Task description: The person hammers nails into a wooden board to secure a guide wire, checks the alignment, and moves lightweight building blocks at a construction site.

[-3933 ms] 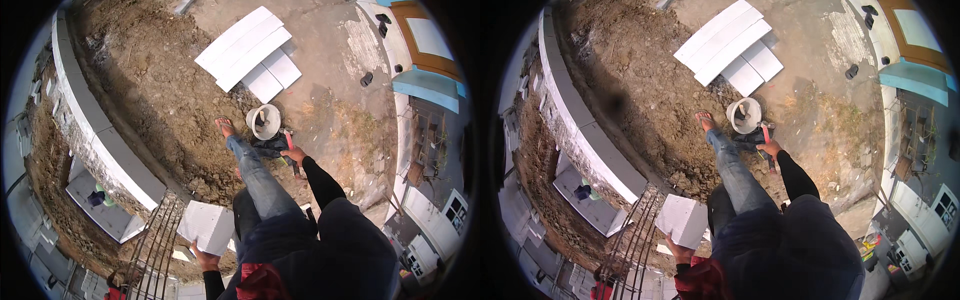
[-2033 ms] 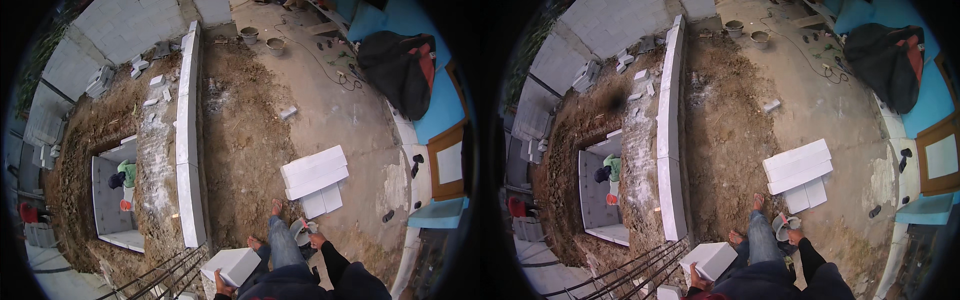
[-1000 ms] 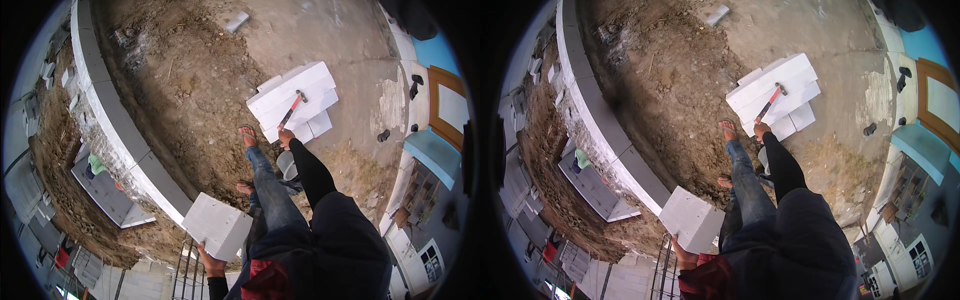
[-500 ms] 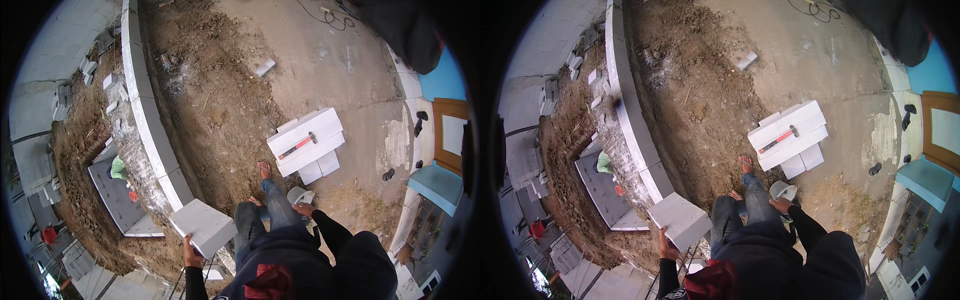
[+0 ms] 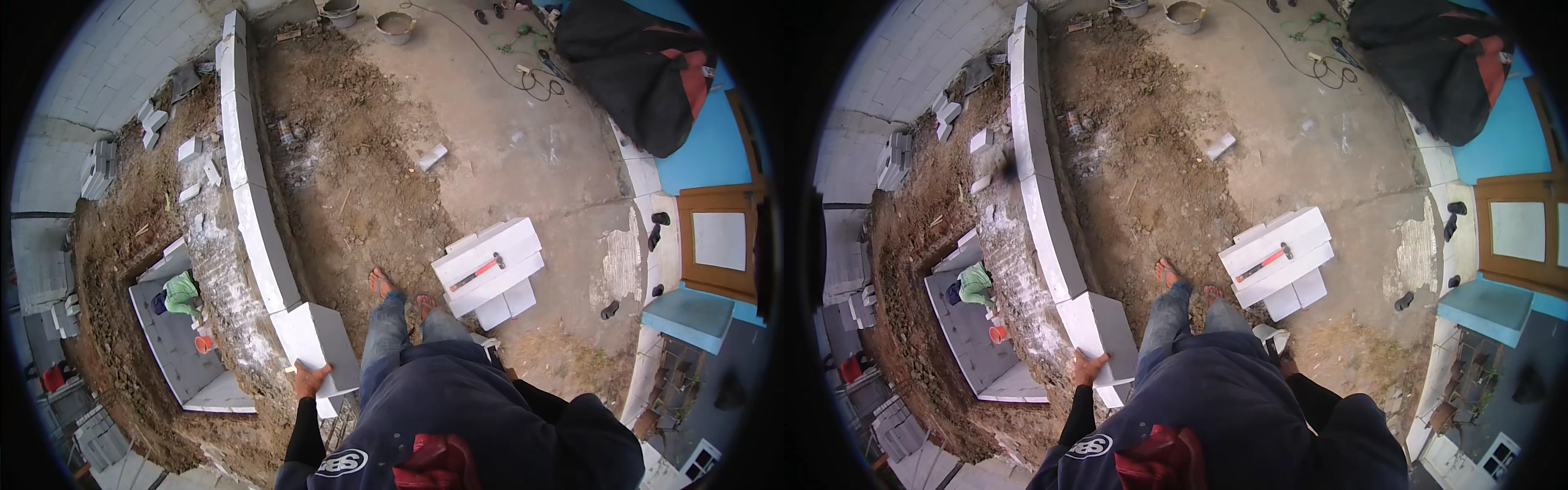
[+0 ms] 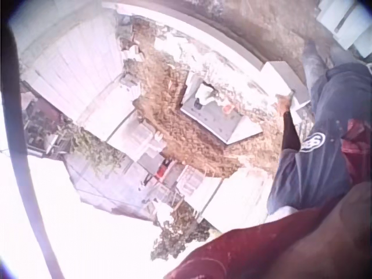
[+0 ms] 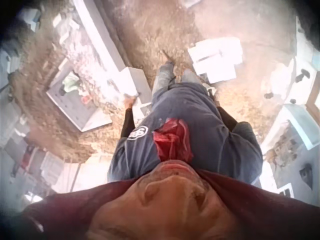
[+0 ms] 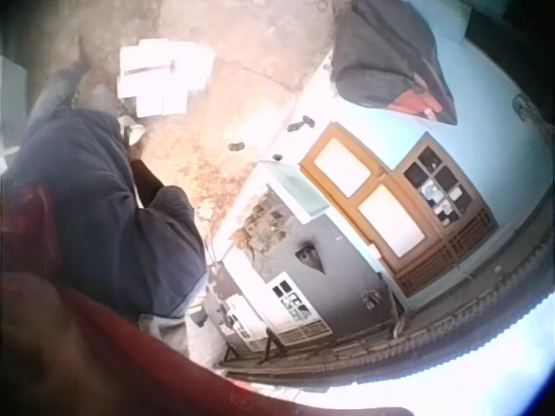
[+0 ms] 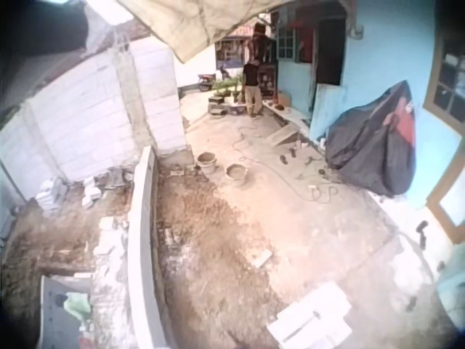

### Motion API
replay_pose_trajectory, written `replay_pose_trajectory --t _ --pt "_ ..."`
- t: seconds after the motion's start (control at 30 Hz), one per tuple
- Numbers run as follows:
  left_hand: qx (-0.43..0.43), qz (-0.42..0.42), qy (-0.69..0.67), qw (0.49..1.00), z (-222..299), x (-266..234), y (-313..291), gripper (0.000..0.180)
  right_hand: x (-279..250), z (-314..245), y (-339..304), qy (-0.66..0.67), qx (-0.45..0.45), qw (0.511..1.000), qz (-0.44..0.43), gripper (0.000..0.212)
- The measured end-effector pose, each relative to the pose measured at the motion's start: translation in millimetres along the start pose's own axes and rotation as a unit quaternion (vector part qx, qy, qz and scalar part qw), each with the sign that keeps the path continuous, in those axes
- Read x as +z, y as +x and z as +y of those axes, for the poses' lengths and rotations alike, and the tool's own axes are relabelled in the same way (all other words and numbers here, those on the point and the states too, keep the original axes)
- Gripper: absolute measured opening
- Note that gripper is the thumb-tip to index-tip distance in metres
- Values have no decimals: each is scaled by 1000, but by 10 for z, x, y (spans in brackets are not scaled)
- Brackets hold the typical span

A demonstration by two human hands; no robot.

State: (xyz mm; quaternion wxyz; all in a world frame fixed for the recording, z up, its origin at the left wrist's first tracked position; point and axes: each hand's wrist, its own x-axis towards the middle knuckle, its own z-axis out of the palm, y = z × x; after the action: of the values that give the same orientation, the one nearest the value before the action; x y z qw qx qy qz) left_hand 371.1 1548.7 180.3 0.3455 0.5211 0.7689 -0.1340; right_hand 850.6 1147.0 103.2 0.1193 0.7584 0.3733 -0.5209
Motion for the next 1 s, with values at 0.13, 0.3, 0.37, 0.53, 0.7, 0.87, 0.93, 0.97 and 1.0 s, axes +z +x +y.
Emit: replay_pose_trajectory --t 0.13,0.3,0.37,0.53,0.7,0.87,0.93,0.97,1.0 --pt "57 -32 44 997 -161 95 100 124 -289 -405 -246 86 6 996 -22 45" --pt "-23 -114 118 986 103 22 44 119 -673 -833 -64 119 -9 993 -18 48" --pt "-45 -134 108 984 162 56 48 116 -768 -897 23 128 -4 992 -20 49" --pt "-114 -123 10 986 -122 102 -133 116 -939 -994 262 126 -32 991 -26 52" --pt "-160 -109 -56 979 -322 294 -141 120 -666 -564 957 129 -147 980 18 55" --pt "-184 -83 -61 978 -440 325 -98 123 -1736 -1637 695 125 -184 975 -14 56" --pt "-160 -90 -65 981 -319 407 1 123 -2053 -1552 848 150 -134 969 146 55" --pt "-162 -85 -67 981 -389 424 32 123 -2304 -1734 875 339 -8 938 77 59" --pt "-157 -85 -69 982 -391 436 75 123 -2482 -1727 945 372 4 921 117 58"
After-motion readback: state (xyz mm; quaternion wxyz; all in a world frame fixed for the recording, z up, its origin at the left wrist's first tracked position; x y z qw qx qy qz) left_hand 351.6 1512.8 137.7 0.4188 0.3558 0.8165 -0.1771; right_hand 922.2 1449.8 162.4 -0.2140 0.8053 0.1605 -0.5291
